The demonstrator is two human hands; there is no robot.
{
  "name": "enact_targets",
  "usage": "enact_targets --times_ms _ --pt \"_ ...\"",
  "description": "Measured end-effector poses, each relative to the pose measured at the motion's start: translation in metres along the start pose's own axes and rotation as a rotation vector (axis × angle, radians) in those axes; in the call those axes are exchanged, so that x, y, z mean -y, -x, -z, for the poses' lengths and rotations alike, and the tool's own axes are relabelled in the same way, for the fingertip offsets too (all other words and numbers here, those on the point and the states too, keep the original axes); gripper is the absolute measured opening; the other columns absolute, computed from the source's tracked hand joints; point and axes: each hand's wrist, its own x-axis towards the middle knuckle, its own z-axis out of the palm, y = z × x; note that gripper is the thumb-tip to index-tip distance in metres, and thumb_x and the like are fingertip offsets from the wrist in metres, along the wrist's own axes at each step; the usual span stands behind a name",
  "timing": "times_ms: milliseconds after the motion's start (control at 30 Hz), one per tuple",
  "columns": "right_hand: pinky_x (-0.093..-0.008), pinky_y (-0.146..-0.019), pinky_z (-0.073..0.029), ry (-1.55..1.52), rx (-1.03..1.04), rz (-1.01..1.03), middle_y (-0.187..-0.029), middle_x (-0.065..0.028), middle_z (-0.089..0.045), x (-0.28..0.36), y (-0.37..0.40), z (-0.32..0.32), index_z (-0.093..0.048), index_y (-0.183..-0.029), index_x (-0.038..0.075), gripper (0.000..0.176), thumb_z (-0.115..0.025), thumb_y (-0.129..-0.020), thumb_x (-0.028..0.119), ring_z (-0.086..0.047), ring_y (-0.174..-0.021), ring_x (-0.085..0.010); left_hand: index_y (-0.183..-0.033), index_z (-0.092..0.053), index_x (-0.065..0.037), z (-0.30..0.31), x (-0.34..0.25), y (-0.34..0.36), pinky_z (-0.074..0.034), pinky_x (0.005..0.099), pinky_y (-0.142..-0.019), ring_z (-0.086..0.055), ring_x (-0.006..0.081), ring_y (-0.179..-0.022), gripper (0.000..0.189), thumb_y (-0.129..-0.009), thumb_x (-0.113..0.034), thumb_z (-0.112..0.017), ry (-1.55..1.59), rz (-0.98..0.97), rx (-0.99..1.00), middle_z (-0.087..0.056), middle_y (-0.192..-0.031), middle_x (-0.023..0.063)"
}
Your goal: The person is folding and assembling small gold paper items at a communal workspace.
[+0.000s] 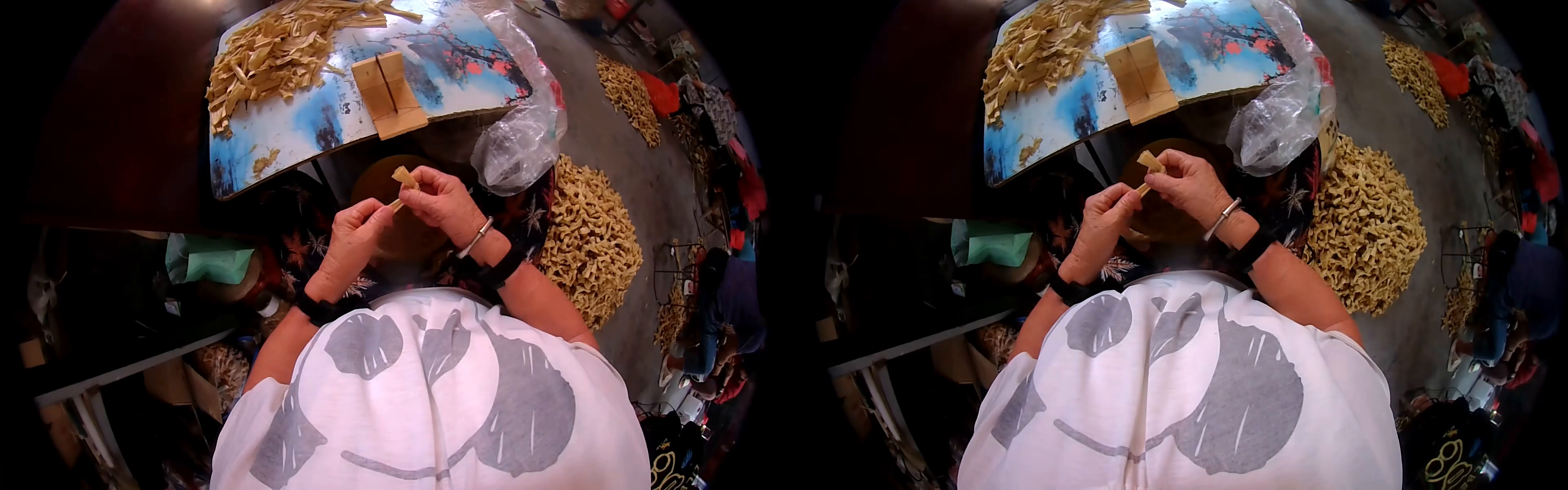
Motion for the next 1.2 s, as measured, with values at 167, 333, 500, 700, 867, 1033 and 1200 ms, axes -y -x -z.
enact_targets --times_ms 167,333,500,700,867,1033,1200 --pt "-0.0174 -0.048 -0.037 0.042 -0.038 -0.064 -0.070 0.0039 -0.057 0.011 -0.004 0.010 -0.063 -0.094 0.008 0.013 -0.066 -0.091 0.020 -0.049 -0.056 -0.0020 -0.086 -0.064 -0.006 0.008 -0.011 0.001 -0.027 0.0171 -0.048 -0.037 -0.0006 -0.055 0.020 -0.097 -0.022 -0.060 0.119 0.140 0.054 -0.046 -0.063 -0.0090" --pt "-0.0201 -0.053 -0.047 0.166 -0.116 0.152 -0.070 0.0015 -0.064 0.043 -0.037 0.021 -0.066 -0.098 0.005 0.019 -0.061 -0.096 0.023 -0.057 -0.059 -0.0041 -0.094 -0.067 -0.002 0.019 -0.026 -0.045 -0.036 0.0175 -0.050 -0.044 0.0018 -0.054 0.016 -0.097 -0.015 -0.059 -0.147 -0.137 0.004 -0.053 -0.067 -0.0059" --pt "-0.0204 -0.054 -0.045 0.429 -0.341 0.456 -0.069 0.0020 -0.061 0.077 -0.091 0.028 -0.062 -0.096 0.005 0.020 -0.056 -0.100 0.024 -0.055 -0.059 -0.0040 -0.090 -0.069 -0.001 0.029 -0.060 -0.113 -0.040 0.0233 -0.052 -0.050 0.0060 -0.056 0.015 -0.094 -0.014 -0.062 -0.467 -0.344 -0.216 -0.056 -0.063 0.0000" --pt "-0.0346 -0.057 -0.048 0.684 -0.539 0.593 -0.068 -0.0085 -0.062 0.067 -0.141 0.043 -0.060 -0.092 0.006 0.018 -0.058 -0.096 0.023 -0.061 -0.063 -0.0211 -0.089 -0.068 0.001 0.033 -0.053 -0.166 -0.043 0.0264 -0.057 -0.051 0.0080 -0.061 0.019 -0.092 -0.017 -0.063 -0.514 -0.365 -0.308 -0.057 -0.063 0.0021" --pt "-0.0479 -0.065 -0.049 0.917 -0.528 0.517 -0.076 -0.0190 -0.064 0.055 -0.144 0.047 -0.061 -0.093 0.005 0.017 -0.059 -0.093 0.022 -0.062 -0.076 -0.0412 -0.086 -0.067 0.000 0.028 -0.045 -0.167 -0.042 0.0272 -0.057 -0.050 0.0083 -0.061 0.020 -0.092 -0.018 -0.061 -0.457 -0.336 -0.316 -0.056 -0.063 0.0022" --pt "-0.0484 -0.065 -0.049 0.784 -0.457 0.499 -0.075 -0.0205 -0.063 0.048 -0.121 0.054 -0.059 -0.088 0.004 0.021 -0.053 -0.094 0.022 -0.062 -0.074 -0.0408 -0.082 -0.067 -0.002 0.052 -0.033 -0.152 -0.039 0.0315 -0.051 -0.050 0.0127 -0.055 0.026 -0.094 -0.022 -0.056 -0.266 -0.235 -0.335 -0.053 -0.059 0.0036" --pt "-0.0442 -0.071 -0.051 0.762 -0.427 0.568 -0.081 -0.0214 -0.063 0.029 -0.060 0.045 -0.060 -0.092 0.004 0.012 -0.059 -0.088 0.015 -0.063 -0.080 -0.0394 -0.084 -0.061 -0.009 0.034 -0.058 -0.093 -0.033 0.0208 -0.057 -0.040 0.0033 -0.063 0.012 -0.094 -0.015 -0.060 0.312 -0.074 -0.172 -0.044 -0.069 -0.0082"
